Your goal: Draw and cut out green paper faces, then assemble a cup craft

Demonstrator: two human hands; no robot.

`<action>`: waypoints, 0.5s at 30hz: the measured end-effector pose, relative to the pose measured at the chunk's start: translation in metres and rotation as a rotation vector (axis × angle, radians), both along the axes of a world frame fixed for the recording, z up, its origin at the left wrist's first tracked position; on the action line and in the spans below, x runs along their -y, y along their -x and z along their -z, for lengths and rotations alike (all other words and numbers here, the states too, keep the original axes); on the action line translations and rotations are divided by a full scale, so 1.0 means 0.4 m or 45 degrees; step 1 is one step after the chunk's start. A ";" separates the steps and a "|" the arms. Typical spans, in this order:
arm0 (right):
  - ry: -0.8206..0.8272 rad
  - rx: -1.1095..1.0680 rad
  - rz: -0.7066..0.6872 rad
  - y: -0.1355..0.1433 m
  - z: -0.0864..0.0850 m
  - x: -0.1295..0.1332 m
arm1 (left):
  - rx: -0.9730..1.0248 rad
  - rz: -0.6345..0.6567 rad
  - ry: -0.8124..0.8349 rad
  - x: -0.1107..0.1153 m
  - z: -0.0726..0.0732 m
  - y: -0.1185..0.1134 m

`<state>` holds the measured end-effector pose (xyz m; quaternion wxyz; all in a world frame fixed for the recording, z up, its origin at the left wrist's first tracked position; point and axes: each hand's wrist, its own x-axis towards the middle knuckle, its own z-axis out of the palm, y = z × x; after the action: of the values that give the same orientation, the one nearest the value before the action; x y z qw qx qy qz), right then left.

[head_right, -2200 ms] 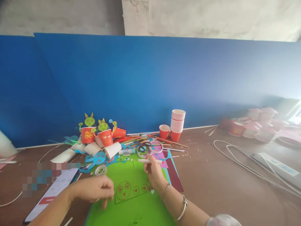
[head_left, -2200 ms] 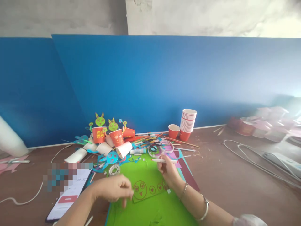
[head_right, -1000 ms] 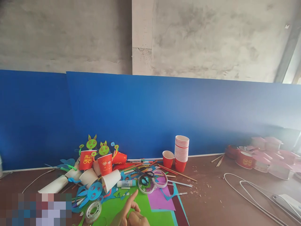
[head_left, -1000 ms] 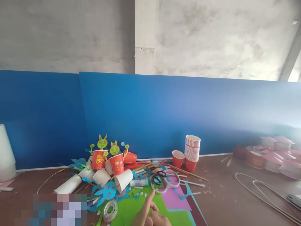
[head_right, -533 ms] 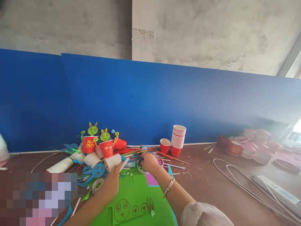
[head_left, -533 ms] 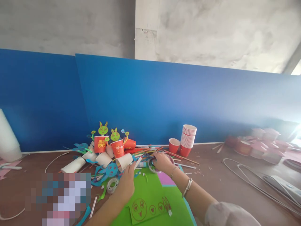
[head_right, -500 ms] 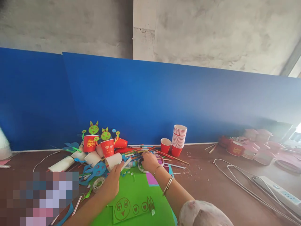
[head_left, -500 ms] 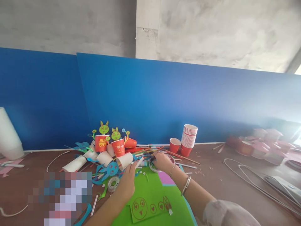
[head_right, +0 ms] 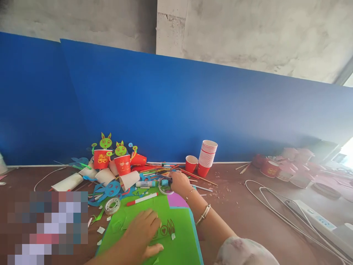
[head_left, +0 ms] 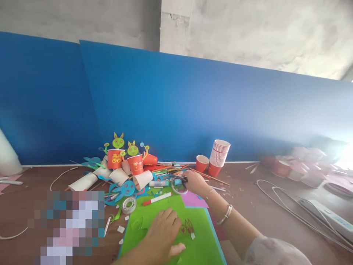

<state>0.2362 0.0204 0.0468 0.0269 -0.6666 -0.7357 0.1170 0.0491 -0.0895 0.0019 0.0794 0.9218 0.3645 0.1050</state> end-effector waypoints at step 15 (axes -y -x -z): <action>1.342 -0.840 -0.172 -0.322 0.009 0.067 | -0.302 -0.049 -0.199 0.034 0.170 -0.036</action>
<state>0.3652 -0.0063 0.0433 -0.0873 -0.4708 -0.5726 0.6655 0.0636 -0.1029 -0.0660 -0.0383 0.9240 0.3795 0.0248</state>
